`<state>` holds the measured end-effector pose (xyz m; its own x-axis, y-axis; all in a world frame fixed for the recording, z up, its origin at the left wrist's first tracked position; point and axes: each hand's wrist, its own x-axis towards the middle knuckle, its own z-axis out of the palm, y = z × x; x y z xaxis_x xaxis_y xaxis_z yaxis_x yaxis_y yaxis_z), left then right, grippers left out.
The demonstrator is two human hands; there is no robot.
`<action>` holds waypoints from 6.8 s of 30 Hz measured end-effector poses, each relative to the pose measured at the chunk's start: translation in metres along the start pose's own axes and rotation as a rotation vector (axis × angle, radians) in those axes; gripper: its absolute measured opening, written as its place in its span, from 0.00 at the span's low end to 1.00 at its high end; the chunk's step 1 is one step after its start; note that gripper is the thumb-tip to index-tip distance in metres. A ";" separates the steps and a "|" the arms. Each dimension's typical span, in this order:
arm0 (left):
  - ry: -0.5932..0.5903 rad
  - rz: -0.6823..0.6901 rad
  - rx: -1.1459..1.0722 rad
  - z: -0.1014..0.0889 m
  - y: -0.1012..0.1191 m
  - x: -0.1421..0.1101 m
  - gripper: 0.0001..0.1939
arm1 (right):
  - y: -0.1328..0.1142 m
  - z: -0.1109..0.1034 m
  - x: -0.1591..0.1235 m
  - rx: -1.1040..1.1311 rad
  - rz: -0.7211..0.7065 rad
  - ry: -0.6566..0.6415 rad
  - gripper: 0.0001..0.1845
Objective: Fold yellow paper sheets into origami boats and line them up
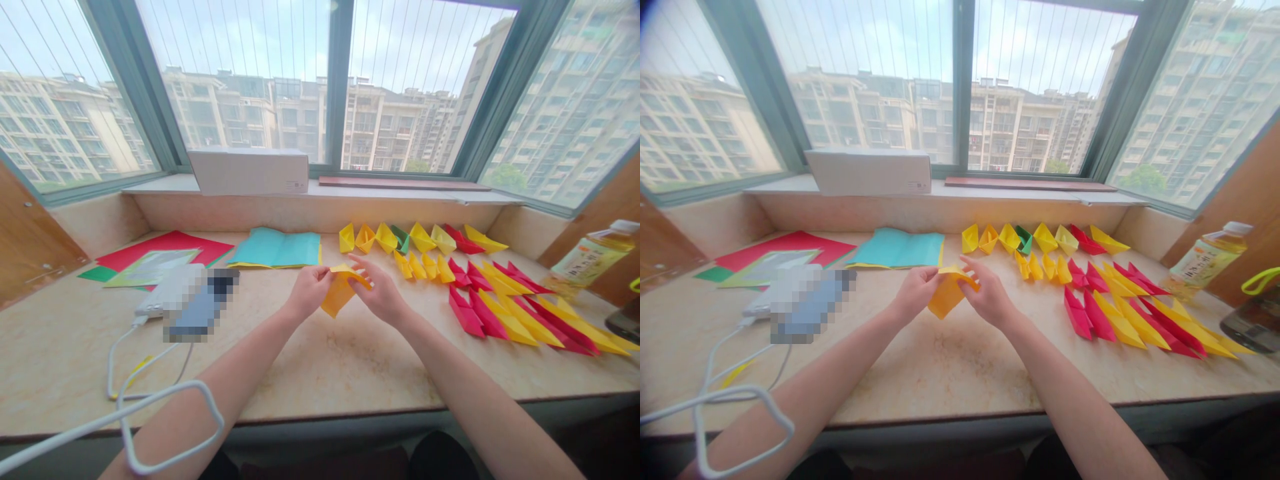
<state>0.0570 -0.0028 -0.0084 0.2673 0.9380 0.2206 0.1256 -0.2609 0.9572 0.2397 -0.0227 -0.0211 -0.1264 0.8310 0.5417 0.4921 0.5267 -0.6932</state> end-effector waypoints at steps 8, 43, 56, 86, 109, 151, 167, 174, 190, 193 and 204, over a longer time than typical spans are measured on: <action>0.047 -0.076 -0.173 0.000 -0.002 0.002 0.16 | 0.000 -0.002 0.005 0.252 0.169 0.065 0.29; -0.246 -0.232 -0.302 -0.006 0.004 -0.002 0.27 | 0.008 -0.002 0.004 0.256 0.031 0.118 0.21; -0.233 -0.252 -0.370 -0.004 0.008 -0.002 0.27 | 0.010 -0.002 0.005 0.285 0.053 0.118 0.22; -0.185 -0.196 -0.293 -0.002 0.014 -0.005 0.24 | 0.008 -0.002 0.004 0.281 0.055 0.111 0.22; -0.240 -0.220 -0.303 -0.002 0.011 -0.004 0.24 | 0.006 -0.007 0.002 0.048 -0.125 0.142 0.18; -0.075 -0.192 -0.333 -0.002 0.005 -0.003 0.28 | -0.001 -0.012 -0.001 0.063 -0.166 -0.105 0.07; -0.044 -0.134 -0.342 -0.001 0.008 -0.002 0.31 | 0.008 -0.002 -0.001 0.212 -0.039 -0.011 0.37; 0.128 0.058 0.063 -0.004 0.004 -0.002 0.14 | -0.003 -0.001 0.001 0.405 0.132 -0.110 0.35; 0.097 0.328 0.467 -0.004 0.000 -0.009 0.09 | -0.013 0.003 0.003 0.461 0.350 -0.123 0.18; 0.096 0.267 0.396 -0.001 0.001 -0.009 0.09 | -0.009 0.006 0.002 0.410 0.335 -0.051 0.19; 0.042 0.049 0.060 0.004 -0.011 -0.001 0.17 | -0.012 0.004 0.004 0.367 0.332 0.042 0.11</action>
<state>0.0590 -0.0012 -0.0199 0.2343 0.9321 0.2762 0.1707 -0.3191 0.9322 0.2301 -0.0251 -0.0123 0.0238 0.9607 0.2767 0.1629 0.2694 -0.9492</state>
